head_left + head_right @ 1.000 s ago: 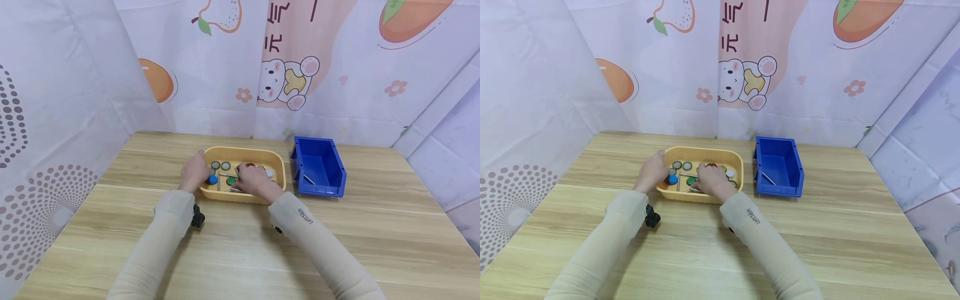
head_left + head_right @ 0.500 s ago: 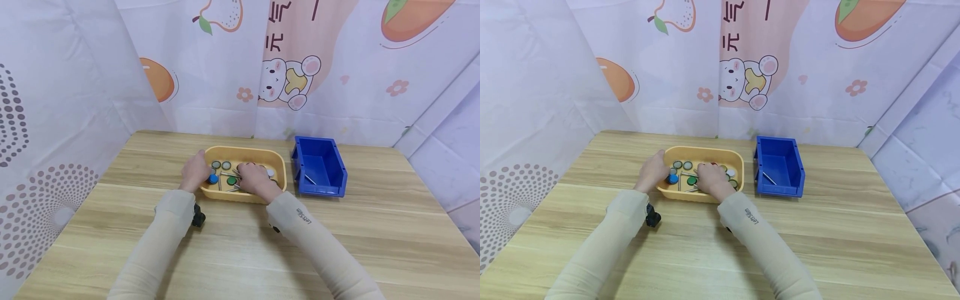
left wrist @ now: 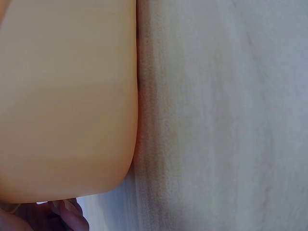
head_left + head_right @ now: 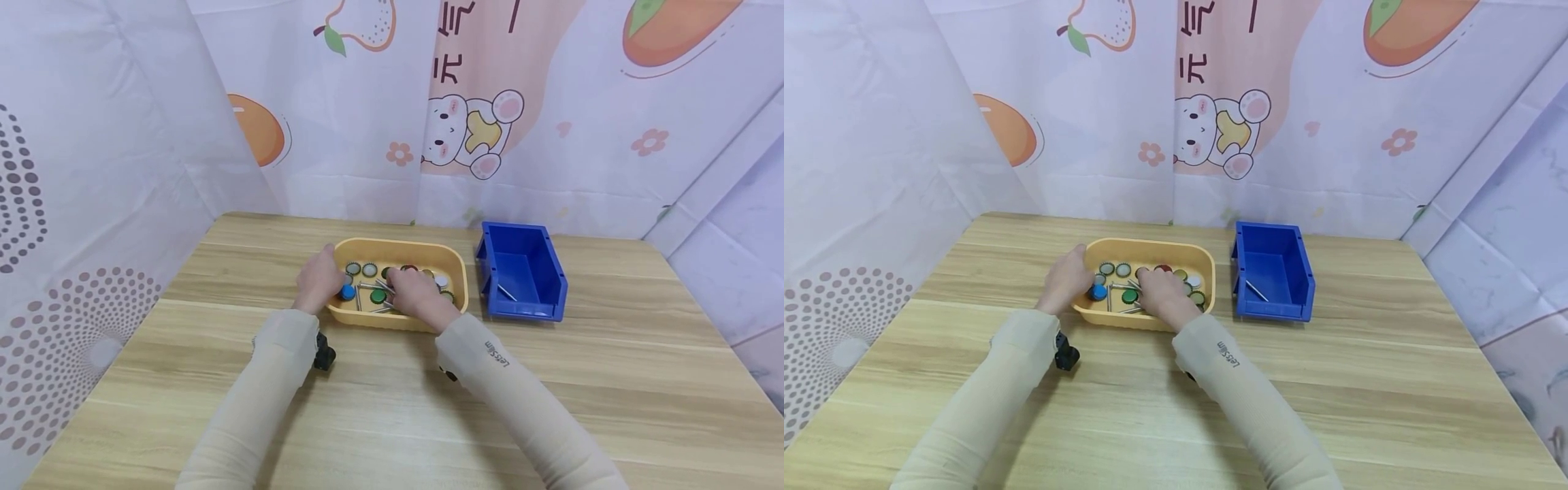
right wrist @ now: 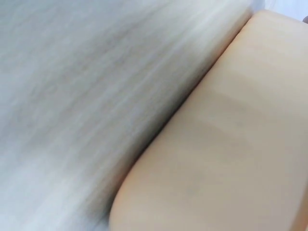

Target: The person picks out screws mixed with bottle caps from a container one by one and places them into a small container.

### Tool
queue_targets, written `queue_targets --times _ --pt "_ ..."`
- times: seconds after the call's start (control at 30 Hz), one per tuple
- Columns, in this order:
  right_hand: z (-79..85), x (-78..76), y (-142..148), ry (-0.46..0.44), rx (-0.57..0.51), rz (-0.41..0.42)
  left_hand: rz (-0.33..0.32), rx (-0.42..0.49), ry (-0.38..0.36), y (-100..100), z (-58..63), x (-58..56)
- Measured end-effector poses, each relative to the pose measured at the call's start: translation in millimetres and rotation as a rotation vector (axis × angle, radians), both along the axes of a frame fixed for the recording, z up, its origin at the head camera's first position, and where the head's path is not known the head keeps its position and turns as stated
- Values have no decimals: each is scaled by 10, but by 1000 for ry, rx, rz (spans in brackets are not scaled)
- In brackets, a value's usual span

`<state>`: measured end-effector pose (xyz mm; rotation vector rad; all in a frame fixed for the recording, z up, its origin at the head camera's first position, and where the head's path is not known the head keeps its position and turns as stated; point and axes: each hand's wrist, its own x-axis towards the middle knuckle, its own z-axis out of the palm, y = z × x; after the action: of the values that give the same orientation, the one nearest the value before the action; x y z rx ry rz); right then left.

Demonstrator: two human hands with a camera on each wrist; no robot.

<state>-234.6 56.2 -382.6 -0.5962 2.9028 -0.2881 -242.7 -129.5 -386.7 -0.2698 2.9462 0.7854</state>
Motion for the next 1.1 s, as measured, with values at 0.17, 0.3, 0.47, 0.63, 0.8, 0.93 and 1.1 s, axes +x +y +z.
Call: queue_targets --times 0.17,0.3,0.47,0.63,0.8,0.93,1.1 --pt "2 7 32 -26 -27 -2 -4 -7 3 -3 8 -5" --pt "-5 -3 57 -17 -36 12 -5 -5 2 3 21 2" --pt "-6 -13 85 17 -22 58 -2 -6 1 9 32 8" --pt "3 -19 108 32 -16 116 -3 -13 4 -1 27 11" --pt "13 -31 164 20 -41 113 -7 -14 6 -11 29 15" --pt "5 -40 225 7 -70 91 -7 -4 0 -10 29 15" --pt "23 -37 299 -20 -146 96 -3 -7 -9 0 26 10"
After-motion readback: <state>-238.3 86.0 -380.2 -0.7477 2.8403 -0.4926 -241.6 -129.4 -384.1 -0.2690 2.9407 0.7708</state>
